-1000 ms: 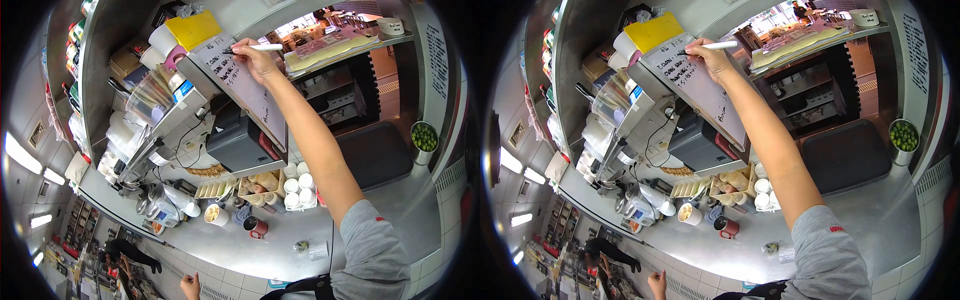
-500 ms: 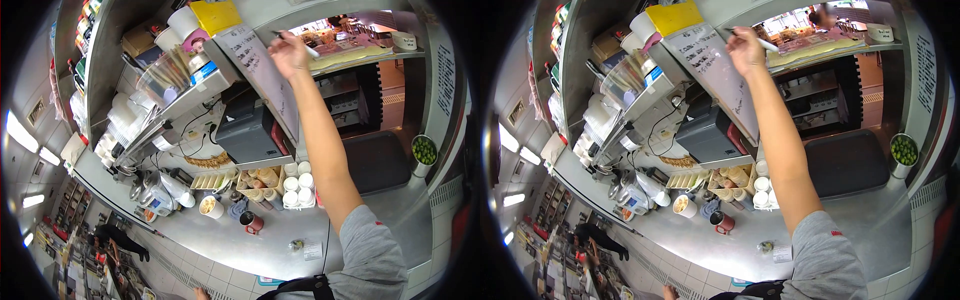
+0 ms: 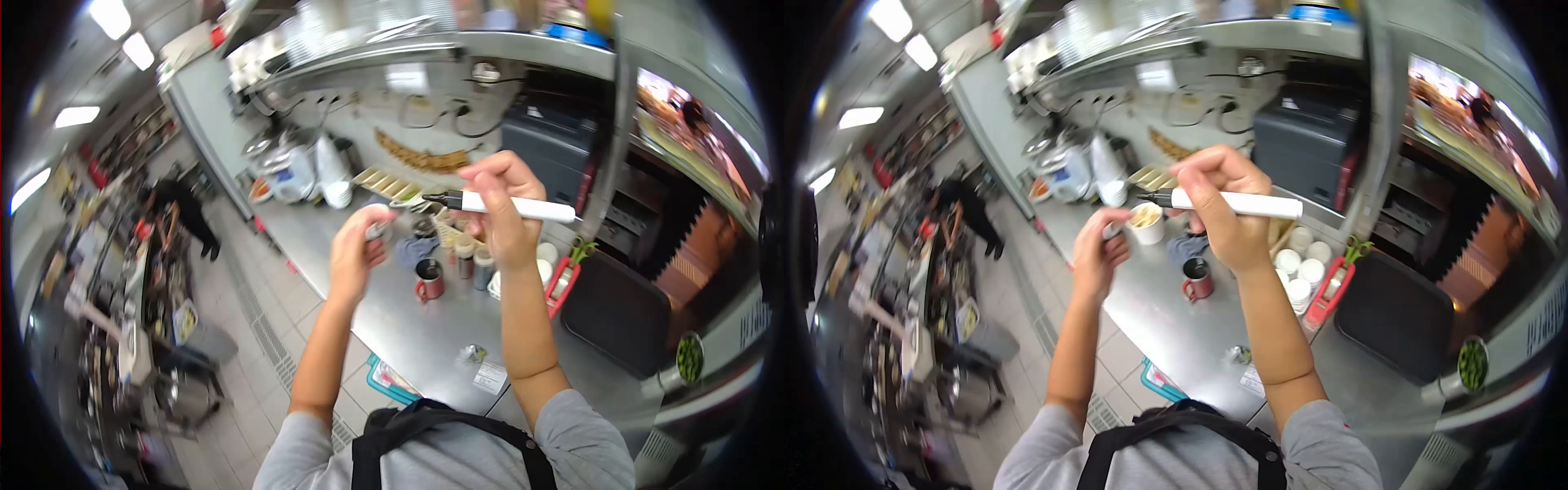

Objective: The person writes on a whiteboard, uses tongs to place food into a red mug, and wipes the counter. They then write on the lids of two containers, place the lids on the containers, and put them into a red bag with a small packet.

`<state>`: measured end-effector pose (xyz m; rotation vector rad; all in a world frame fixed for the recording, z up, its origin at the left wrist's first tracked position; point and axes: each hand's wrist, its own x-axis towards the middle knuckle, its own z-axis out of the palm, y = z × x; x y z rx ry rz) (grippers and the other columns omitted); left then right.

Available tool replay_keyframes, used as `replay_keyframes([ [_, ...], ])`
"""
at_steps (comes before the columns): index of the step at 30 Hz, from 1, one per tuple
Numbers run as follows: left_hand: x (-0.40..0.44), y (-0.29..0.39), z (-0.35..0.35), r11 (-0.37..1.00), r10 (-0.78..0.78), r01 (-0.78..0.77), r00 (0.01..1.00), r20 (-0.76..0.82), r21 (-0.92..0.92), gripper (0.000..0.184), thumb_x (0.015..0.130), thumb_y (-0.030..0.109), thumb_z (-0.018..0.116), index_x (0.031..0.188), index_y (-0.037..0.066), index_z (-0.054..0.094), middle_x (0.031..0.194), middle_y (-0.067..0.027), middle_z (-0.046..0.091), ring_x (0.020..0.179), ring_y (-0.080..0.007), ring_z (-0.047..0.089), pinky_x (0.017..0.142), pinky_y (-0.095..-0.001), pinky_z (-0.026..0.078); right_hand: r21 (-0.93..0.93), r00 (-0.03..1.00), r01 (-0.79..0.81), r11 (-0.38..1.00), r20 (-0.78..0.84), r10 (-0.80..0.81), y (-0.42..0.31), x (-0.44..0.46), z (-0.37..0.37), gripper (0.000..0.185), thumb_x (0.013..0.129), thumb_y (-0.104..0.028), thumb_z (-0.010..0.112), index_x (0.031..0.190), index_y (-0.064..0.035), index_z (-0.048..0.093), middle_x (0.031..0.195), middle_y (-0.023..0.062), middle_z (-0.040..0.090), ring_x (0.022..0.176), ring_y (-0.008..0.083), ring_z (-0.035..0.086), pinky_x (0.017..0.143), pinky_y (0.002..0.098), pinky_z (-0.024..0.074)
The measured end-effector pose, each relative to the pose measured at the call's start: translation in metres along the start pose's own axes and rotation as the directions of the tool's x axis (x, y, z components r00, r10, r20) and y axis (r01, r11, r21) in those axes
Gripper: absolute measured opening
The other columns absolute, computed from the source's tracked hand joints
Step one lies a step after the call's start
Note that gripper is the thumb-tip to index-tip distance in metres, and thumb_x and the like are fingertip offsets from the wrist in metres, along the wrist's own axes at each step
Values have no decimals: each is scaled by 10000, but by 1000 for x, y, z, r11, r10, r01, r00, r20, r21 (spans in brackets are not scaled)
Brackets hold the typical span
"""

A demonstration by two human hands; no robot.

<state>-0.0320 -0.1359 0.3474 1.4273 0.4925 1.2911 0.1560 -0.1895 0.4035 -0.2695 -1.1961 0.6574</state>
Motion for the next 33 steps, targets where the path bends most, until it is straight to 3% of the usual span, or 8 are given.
replay_keyframes([
  [9, 9, 16, 27, 982, 189, -188, 978, 84, -22, 250, 951, 244, 363, 978, 55, 524, 678, 69, 356, 529, 2, 270, 465, -162, 229, -222, 995, 30, 975, 95, -9, 27, -8, 13, 211, 793, -31, 611, 637, -60, 471, 572, -7, 517, 497, 14, 416, 440, 180, 322],
  [17, -9, -18, 23, 829, 513, -474, 856, -66, 297, 217, 919, 252, 383, 993, 52, 419, 784, -18, 410, 642, -65, 376, 577, -205, 340, -500, 926, 375, 781, 243, -289, 69, -40, 40, 204, 734, -64, 614, 584, -40, 477, 538, 72, 495, 435, 174, 488, 436, 286, 401],
  [22, -20, -16, -1, 956, 293, -291, 953, -71, 41, 749, 848, 602, 384, 1292, 41, 164, 781, -35, 445, 629, -92, 429, 555, -204, 375, -761, 741, 610, 221, 449, -499, 29, 58, 40, 227, 730, -122, 636, 598, -73, 458, 540, 59, 473, 464, 190, 494, 446, 307, 410],
  [24, -28, -19, -25, 948, 305, -274, 929, -209, 163, 719, 854, 588, 392, 1281, 39, 208, 770, -33, 447, 613, -83, 427, 530, -197, 372, -795, 682, 537, 283, 211, -700, -23, 135, 33, 292, 815, -200, 626, 624, -70, 446, 547, 16, 447, 485, 130, 438, 484, 264, 394],
  [26, -47, -33, -59, 945, 309, -257, 903, -299, 200, 603, 895, 480, 413, 1267, 33, 255, 758, -29, 441, 605, -78, 420, 530, -196, 368, -937, 489, 288, -200, 323, -810, -68, 211, 5, 317, 803, -299, 648, 669, -24, 563, 716, 43, 597, 658, 98, 545, 586, 245, 436],
  [27, -58, -42, -73, 949, 298, -237, 889, -349, 208, 507, 912, 388, 419, 1247, 30, 289, 745, -25, 438, 592, -73, 414, 525, -194, 363, -838, 409, 495, -230, 458, -789, -88, 218, 19, 289, 795, -255, 648, 688, -5, 551, 617, 118, 558, 415, 243, 442, 450, 377, 369],
  [30, -100, -78, -110, 963, 230, -130, 854, -467, 237, 346, 930, 227, 418, 1203, 26, 347, 711, -14, 429, 566, -63, 401, 509, -188, 348, -962, 868, 199, -188, 262, -421, -107, 230, 29, 376, 728, -378, 680, 677, -18, 586, 608, 178, 584, 586, 311, 582, 555, 380, 426],
  [33, -141, -122, -134, 976, 115, 13, 814, -570, 217, 280, 932, 183, 419, 1166, 33, 384, 695, -2, 420, 532, -55, 393, 477, -185, 339, -945, 957, 245, -217, 272, -101, -95, 255, 11, 357, 742, -406, 661, 801, -54, 670, 675, 182, 620, 646, 286, 617, 598, 365, 454],
])
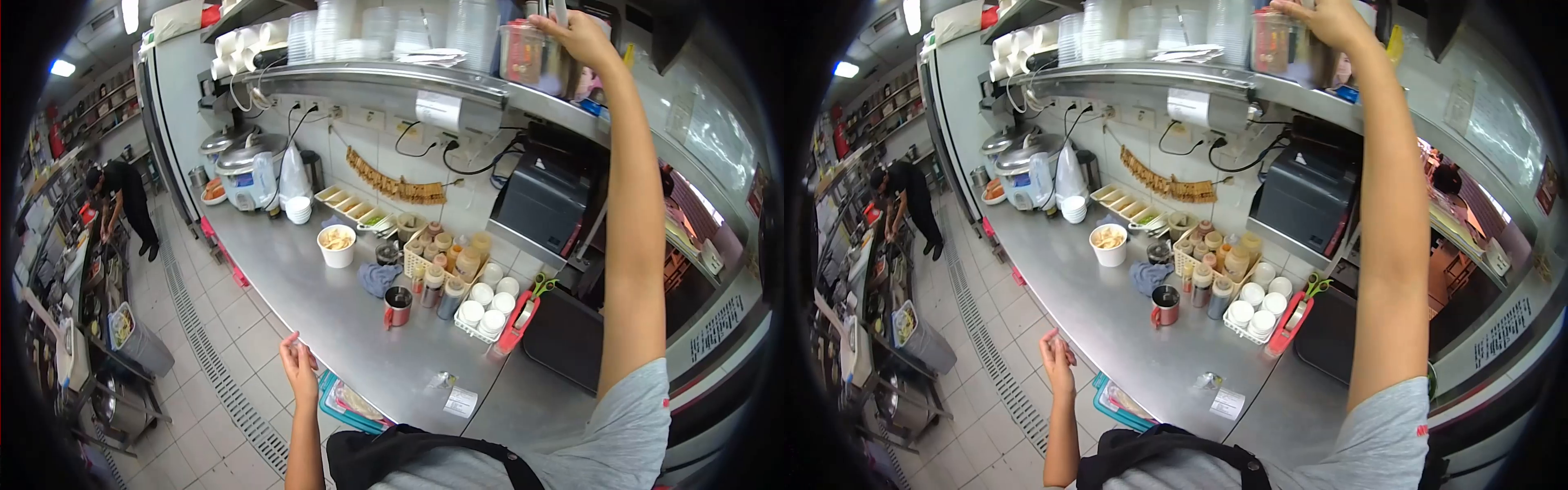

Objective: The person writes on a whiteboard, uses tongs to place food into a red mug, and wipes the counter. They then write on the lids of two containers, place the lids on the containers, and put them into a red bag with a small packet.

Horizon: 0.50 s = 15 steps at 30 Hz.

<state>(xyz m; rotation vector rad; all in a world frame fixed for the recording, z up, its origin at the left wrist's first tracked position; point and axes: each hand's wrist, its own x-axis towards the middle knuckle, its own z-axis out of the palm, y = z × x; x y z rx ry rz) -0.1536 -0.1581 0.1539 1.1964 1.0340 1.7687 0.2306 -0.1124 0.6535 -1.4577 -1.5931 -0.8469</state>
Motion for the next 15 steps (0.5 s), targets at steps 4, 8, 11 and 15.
replay_keyframes([
  [4, -29, -27, -24, 990, -138, 139, 990, -19, 5, 274, 934, 218, 422, 1143, 41, 407, 702, 1, 417, 509, -49, 395, 444, -185, 330, -153, 975, -203, 967, 58, 214, -28, 7, -12, 707, 776, -650, 445, 783, 25, 654, 751, 236, 624, 752, 347, 621, 675, 398, 465],
  [8, -50, -38, -39, 969, -247, 243, 964, -102, -53, 220, 938, 175, 410, 1100, 27, 419, 653, 11, 409, 511, -44, 376, 449, -176, 308, -201, 985, -166, 965, -89, 150, -29, 15, -15, 691, 824, -597, 405, 766, 49, 640, 767, 271, 610, 766, 394, 605, 686, 430, 459],
  [11, -58, -43, -48, 959, -282, 278, 953, -107, -52, 227, 940, 199, 414, 1091, 30, 423, 661, 11, 411, 511, -44, 377, 447, -177, 316, -345, 999, -45, 938, -39, 34, 35, 45, 12, 654, 854, -549, 390, 750, 47, 638, 730, 264, 606, 750, 401, 602, 679, 435, 459],
  [15, -63, -52, -58, 954, -301, 297, 946, -120, -45, 233, 940, 210, 419, 1085, 28, 427, 665, 11, 408, 513, -44, 380, 448, -179, 321, -356, 992, -51, 933, 87, 87, 7, 25, -1, 573, 877, -484, 389, 712, 0, 647, 659, 232, 604, 692, 377, 608, 658, 417, 464],
])
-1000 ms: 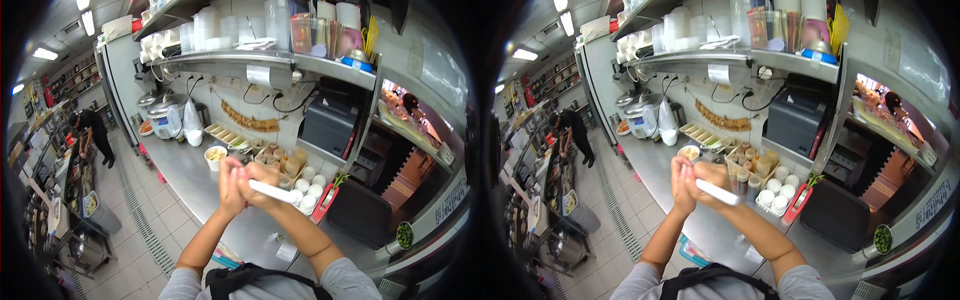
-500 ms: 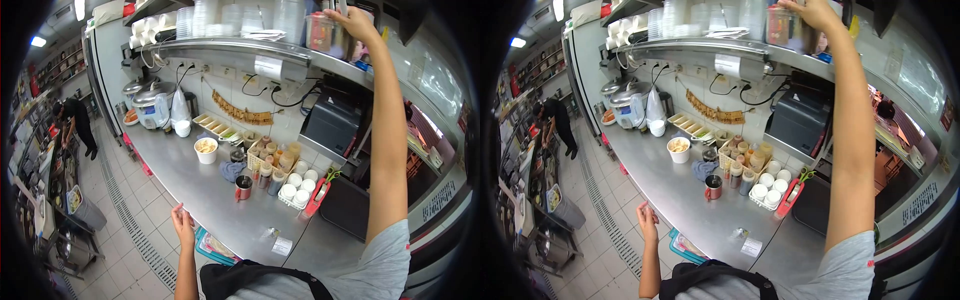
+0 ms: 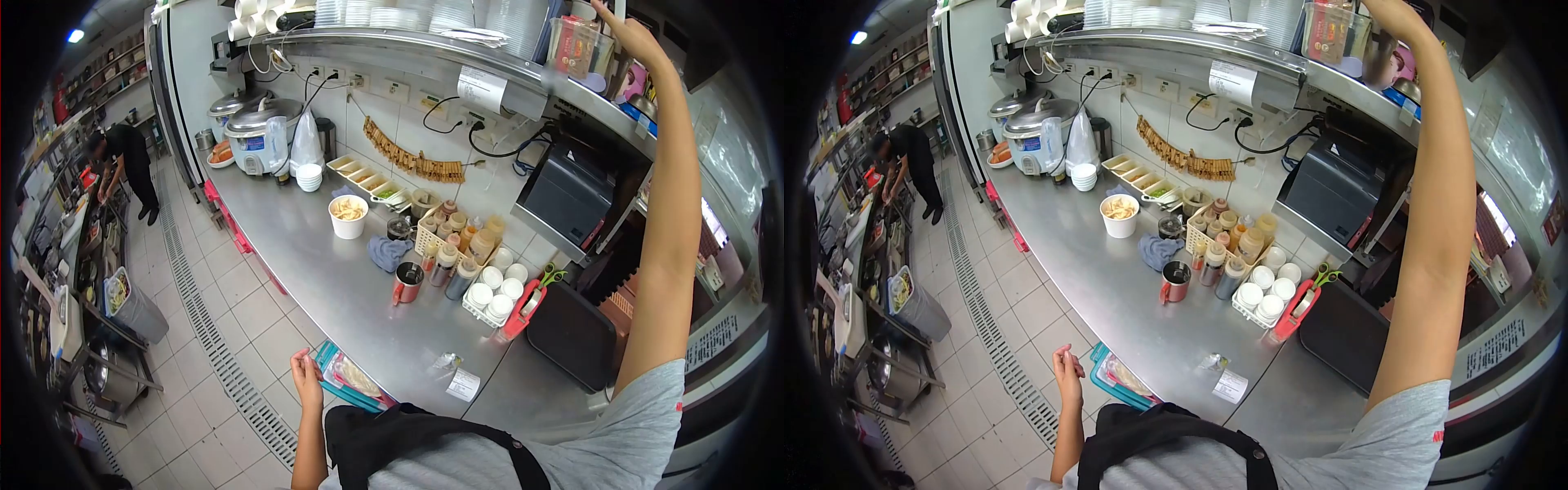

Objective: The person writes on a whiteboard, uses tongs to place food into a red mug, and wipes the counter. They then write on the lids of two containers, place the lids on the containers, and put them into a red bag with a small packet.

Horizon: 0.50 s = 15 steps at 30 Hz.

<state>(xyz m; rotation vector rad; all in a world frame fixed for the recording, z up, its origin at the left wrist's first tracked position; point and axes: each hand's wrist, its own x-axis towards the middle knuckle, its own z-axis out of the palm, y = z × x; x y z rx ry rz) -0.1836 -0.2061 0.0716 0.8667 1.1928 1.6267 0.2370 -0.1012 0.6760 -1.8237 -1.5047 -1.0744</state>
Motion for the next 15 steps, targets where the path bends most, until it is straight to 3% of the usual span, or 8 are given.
replay_keyframes([
  [2, -1, 0, -5, 1000, -5, 5, 1000, -24, 4, 234, 938, 215, 424, 1080, 29, 430, 668, 11, 410, 515, -44, 383, 445, -179, 320, 226, 974, -204, 952, -51, 221, -13, -8, -13, 519, 872, -439, 412, 696, -7, 640, 672, 222, 615, 673, 363, 614, 643, 403, 464],
  [5, -2, -3, -12, 1000, -17, 17, 999, -33, 2, 218, 935, 201, 427, 1074, 33, 436, 666, 10, 416, 516, -44, 385, 448, -180, 320, 191, 920, -56, 980, -371, 125, -11, -13, -7, 514, 855, -443, 437, 721, 11, 637, 688, 211, 625, 704, 364, 619, 665, 409, 463],
  [9, -5, 1, -16, 999, 3, -3, 1000, 6, 49, 201, 932, 182, 424, 1066, 33, 442, 654, 11, 418, 518, -44, 384, 453, -180, 320, 16, 931, -44, 999, -362, 47, -25, -47, -16, 500, 849, -439, 446, 827, 21, 642, 838, 225, 631, 798, 366, 615, 726, 405, 467],
  [10, -6, 0, -17, 998, 6, -8, 1000, 23, 65, 195, 931, 176, 424, 1062, 33, 444, 647, 13, 417, 516, -43, 381, 454, -178, 318, 95, 945, -135, 986, -287, 157, -19, -40, -35, 450, 811, -401, 536, 867, 34, 636, 912, 242, 618, 848, 369, 610, 753, 408, 475],
  [12, -7, -4, -22, 995, 10, -16, 998, 63, 94, 187, 931, 171, 422, 1055, 32, 445, 636, 15, 414, 509, -41, 372, 452, -178, 308, 433, 906, 10, 901, -386, 175, -17, -64, -60, 444, 872, -329, 524, 969, 104, 527, 882, 213, 565, 776, 328, 556, 739, 417, 481],
  [13, -11, -5, -25, 995, 9, -16, 998, 66, 95, 187, 931, 171, 422, 1055, 32, 445, 636, 15, 414, 509, -41, 372, 452, -178, 308, 251, 726, -87, 964, -647, 234, -19, -76, -66, 293, 835, -308, 603, 892, -26, 655, 915, 35, 652, 835, 77, 570, 711, 213, 434],
  [14, -14, -4, -26, 996, -20, 14, 997, 75, 84, 185, 932, 169, 421, 1053, 32, 446, 635, 16, 413, 507, -41, 369, 450, -179, 305, 437, 680, 286, 853, -719, 141, -12, -97, -67, 302, 880, -280, 530, 1025, -43, 647, 1022, 57, 644, 943, 95, 567, 827, 213, 406],
  [15, -19, -4, -28, 996, -51, 44, 995, 85, 74, 183, 932, 168, 420, 1051, 31, 447, 634, 16, 413, 504, -41, 367, 448, -181, 302, 410, 651, 354, 840, -754, 94, -11, -128, -77, 286, 866, -234, 502, 1023, -28, 625, 989, 67, 613, 901, 119, 544, 798, 235, 403],
])
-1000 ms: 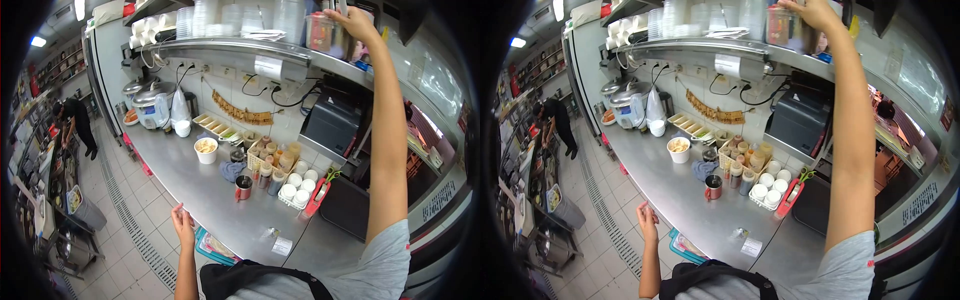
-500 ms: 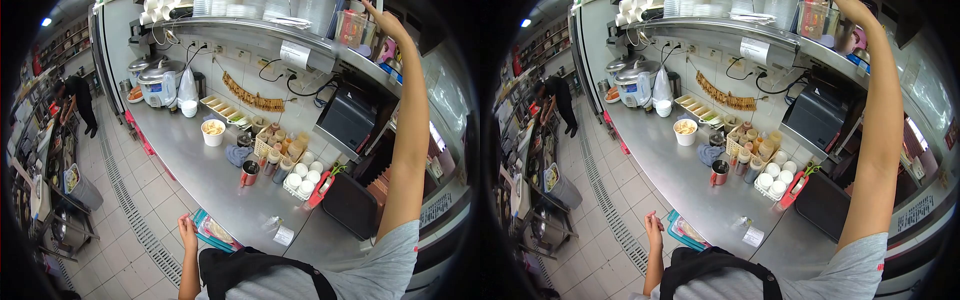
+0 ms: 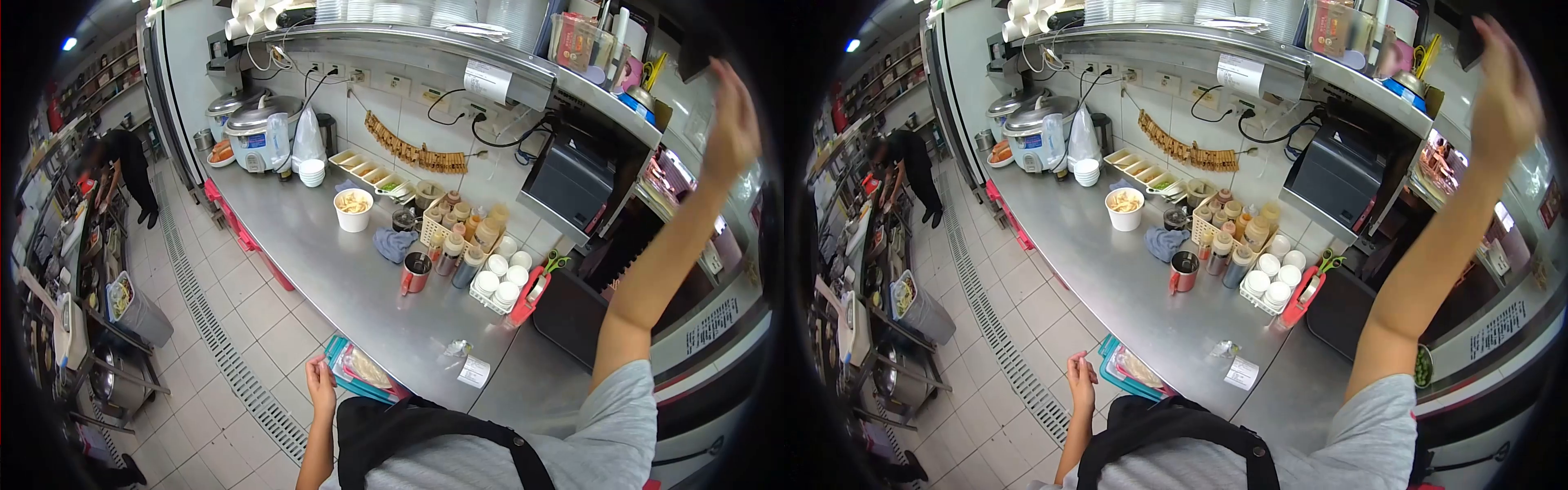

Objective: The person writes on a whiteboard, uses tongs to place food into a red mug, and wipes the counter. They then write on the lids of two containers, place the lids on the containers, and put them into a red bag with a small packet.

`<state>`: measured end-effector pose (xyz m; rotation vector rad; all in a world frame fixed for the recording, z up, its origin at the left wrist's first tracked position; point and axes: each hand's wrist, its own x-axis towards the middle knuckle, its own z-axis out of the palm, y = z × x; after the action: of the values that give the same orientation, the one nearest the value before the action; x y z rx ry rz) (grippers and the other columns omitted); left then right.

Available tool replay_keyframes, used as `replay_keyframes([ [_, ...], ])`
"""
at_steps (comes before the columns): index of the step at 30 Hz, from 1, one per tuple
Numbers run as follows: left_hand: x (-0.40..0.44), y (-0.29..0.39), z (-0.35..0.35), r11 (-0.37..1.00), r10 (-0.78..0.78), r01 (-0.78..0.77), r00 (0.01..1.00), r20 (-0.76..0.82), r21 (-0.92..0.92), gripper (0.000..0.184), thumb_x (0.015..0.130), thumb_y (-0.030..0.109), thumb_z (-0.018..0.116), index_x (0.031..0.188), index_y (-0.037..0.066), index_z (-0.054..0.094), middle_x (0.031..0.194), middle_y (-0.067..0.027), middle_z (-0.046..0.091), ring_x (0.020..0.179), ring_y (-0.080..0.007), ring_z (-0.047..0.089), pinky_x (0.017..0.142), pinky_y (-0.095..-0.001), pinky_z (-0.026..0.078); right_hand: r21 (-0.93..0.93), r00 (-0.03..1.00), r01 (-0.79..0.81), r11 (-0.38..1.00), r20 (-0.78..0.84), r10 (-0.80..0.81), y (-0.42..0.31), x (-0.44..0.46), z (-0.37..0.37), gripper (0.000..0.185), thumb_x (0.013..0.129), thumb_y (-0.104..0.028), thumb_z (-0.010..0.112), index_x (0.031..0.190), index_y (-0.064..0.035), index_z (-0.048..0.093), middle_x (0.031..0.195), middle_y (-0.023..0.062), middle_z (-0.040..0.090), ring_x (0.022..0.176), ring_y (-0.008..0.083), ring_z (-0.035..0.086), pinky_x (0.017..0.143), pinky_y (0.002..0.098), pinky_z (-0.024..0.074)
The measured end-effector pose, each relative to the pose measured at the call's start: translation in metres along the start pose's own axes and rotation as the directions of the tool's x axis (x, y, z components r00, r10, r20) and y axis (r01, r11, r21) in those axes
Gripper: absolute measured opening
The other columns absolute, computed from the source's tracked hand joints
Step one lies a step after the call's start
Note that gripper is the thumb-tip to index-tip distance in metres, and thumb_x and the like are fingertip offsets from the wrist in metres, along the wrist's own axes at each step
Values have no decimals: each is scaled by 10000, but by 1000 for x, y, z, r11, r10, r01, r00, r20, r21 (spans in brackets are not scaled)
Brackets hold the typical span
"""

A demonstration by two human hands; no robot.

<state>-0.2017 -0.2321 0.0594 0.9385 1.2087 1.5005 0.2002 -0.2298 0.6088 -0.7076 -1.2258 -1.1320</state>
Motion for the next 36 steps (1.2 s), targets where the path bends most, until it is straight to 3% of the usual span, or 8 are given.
replay_keyframes([
  [3, -10, -7, -8, 1000, -16, 16, 1000, 20, 1, 180, 933, 170, 421, 1044, 32, 451, 629, 20, 409, 498, -40, 364, 443, -180, 302, -64, 939, 167, 984, 315, -139, -61, -55, -96, 262, 825, -95, 419, 1017, 15, 558, 890, 97, 521, 775, 191, 475, 712, 303, 393],
  [5, -15, -10, -14, 999, -46, 46, 999, 20, 25, 182, 931, 178, 426, 1040, 35, 455, 626, 20, 408, 490, -40, 362, 435, -180, 301, 212, 751, 395, 894, 485, -448, -115, -55, -106, 284, 819, -138, 408, 1004, 63, 486, 810, 200, 474, 618, 287, 452, 547, 432, 409],
  [7, -18, -7, -18, 998, -52, 51, 998, 28, 48, 181, 930, 178, 428, 1039, 36, 457, 626, 20, 408, 489, -40, 362, 432, -181, 300, 520, 557, 492, 698, 428, -712, -126, -46, -114, 345, 863, -156, 346, 1009, 144, 437, 762, 287, 504, 612, 363, 516, 511, 519, 448],
  [8, -21, -6, -19, 996, -61, 59, 998, 23, 60, 180, 930, 179, 429, 1037, 37, 459, 625, 20, 408, 487, -40, 361, 429, -183, 299, 483, 538, 569, 665, 393, -746, -121, -47, -128, 328, 856, -148, 351, 984, 141, 441, 728, 275, 492, 561, 329, 481, 449, 478, 403],
  [24, -57, 1, -9, 973, -133, 76, 956, 261, 216, 215, 934, 188, 430, 1077, 29, 448, 640, 14, 404, 507, -52, 367, 458, -192, 317, 534, 550, 563, 631, 327, -768, -128, -67, -170, 235, 780, -115, 475, 915, 64, 545, 684, 177, 521, 517, 248, 471, 446, 381, 383],
  [31, -3, -25, 14, 973, -220, 174, 893, 393, 151, 185, 920, 147, 456, 1091, 77, 452, 612, 43, 394, 506, -33, 354, 437, -187, 283, 420, 701, 386, 821, 445, -557, -147, -107, -125, 206, 745, -102, 534, 893, 28, 595, 678, 134, 542, 521, 225, 483, 475, 352, 396],
  [34, 33, -47, 27, 973, -218, 148, 849, 482, 179, 202, 911, 157, 475, 1096, 79, 456, 636, 37, 415, 521, -40, 377, 462, -189, 319, 240, 728, -78, 968, 677, -109, -168, -162, -67, 197, 730, -97, 559, 884, 12, 617, 676, 116, 550, 522, 215, 488, 488, 340, 401],
  [36, 61, -60, 29, 975, -217, 151, 811, 543, 164, 212, 904, 160, 492, 1096, 75, 464, 681, 27, 436, 554, -46, 401, 495, -191, 351, 21, 499, -510, 860, 821, 276, -175, -227, -15, 168, 721, -30, 577, 882, -14, 621, 637, 66, 534, 522, 151, 486, 492, 261, 399],
])
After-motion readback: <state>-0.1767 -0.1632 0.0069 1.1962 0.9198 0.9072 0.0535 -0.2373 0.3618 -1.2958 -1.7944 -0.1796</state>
